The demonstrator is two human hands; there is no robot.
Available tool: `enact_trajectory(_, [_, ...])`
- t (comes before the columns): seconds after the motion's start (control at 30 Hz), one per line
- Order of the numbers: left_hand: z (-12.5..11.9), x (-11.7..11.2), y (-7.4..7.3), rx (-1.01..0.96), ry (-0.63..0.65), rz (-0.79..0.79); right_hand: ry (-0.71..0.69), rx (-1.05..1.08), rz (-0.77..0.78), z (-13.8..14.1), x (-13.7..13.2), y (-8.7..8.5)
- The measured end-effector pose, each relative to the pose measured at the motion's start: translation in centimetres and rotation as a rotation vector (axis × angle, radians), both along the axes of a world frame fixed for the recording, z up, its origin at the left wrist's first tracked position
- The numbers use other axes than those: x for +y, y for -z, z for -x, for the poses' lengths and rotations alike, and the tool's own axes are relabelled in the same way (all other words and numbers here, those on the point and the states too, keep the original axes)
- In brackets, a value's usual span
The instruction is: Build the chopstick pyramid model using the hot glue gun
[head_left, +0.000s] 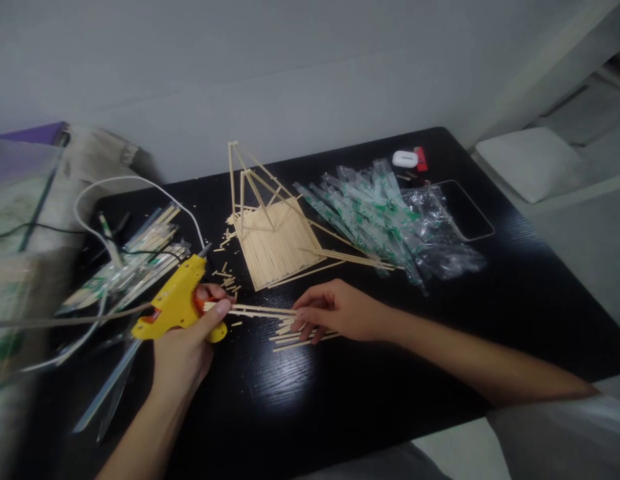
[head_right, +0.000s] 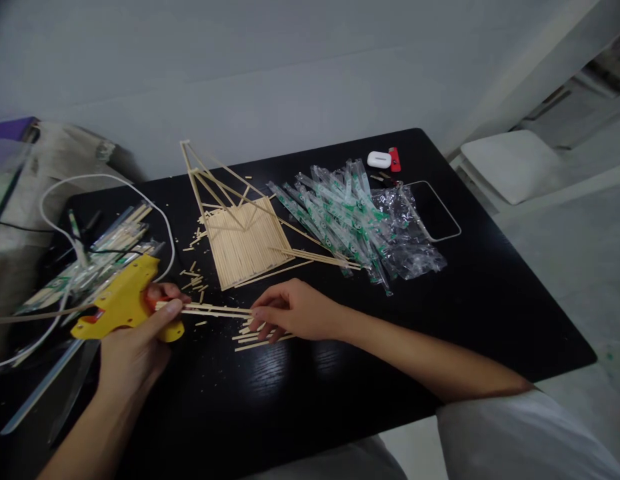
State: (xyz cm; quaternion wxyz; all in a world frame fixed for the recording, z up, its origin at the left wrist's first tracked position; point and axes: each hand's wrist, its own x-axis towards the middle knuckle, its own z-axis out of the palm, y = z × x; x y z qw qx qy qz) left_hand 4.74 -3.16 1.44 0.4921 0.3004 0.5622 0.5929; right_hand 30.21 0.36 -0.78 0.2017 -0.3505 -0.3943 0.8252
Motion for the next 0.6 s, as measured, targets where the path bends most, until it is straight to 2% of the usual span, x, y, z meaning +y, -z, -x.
enact_trajectory(0.27, [0.3, -0.1, 0.8, 0.038, 0.031, -0.025, 0.088, -0.096, -0.12, -0.3, 0.8, -1.3])
enact_trajectory(0.43, [0.6, -0.1, 1.9, 0.121, 0.034, -0.04, 0.128, -0.093, -0.168, -0.3, 0.9, -1.4])
enact_trajectory(0.6, [0.5, 0.1, 2.0, 0.097, 0.033, -0.019, 0.172, -0.063, -0.282, -0.4, 0.7, -1.6])
